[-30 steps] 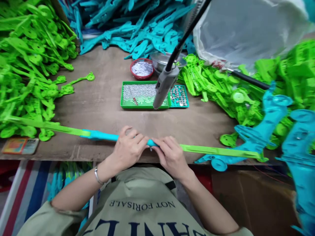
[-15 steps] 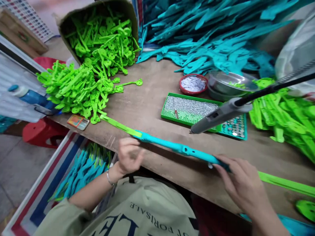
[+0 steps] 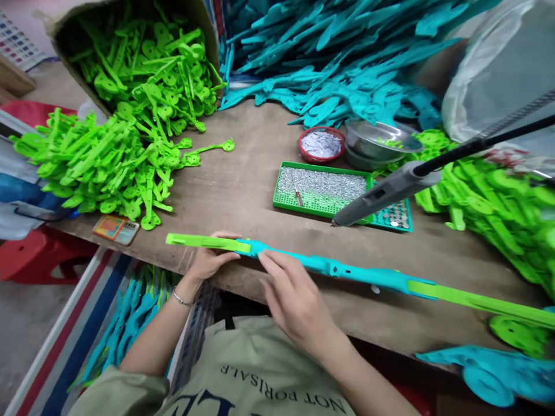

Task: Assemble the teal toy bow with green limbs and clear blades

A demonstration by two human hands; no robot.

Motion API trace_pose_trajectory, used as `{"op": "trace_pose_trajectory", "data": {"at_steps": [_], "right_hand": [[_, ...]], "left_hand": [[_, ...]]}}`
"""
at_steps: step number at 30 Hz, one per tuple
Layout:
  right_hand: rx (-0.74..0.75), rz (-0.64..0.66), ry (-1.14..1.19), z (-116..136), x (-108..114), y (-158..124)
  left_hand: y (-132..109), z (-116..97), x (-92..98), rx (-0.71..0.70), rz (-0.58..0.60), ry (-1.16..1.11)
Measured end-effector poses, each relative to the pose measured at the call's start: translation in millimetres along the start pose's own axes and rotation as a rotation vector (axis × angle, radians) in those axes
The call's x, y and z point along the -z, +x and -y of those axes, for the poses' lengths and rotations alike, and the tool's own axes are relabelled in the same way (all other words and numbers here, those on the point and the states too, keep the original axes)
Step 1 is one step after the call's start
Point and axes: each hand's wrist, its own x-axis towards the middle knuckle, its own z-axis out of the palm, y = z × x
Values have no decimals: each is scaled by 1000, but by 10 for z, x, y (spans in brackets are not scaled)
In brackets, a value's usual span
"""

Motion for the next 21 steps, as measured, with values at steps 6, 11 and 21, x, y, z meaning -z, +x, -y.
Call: {"op": "trace_pose_trajectory", "data": {"at_steps": [6, 11, 21], "right_hand": [[-93, 193, -249, -147, -596, 289], [-112, 221, -292, -182, -612, 286], [-196, 278, -229, -143, -536, 396]], "left_hand": [[119, 53, 82, -61, 71, 19], [201, 30, 104, -81, 120, 26], [174, -97, 145, -78, 169, 23]]}}
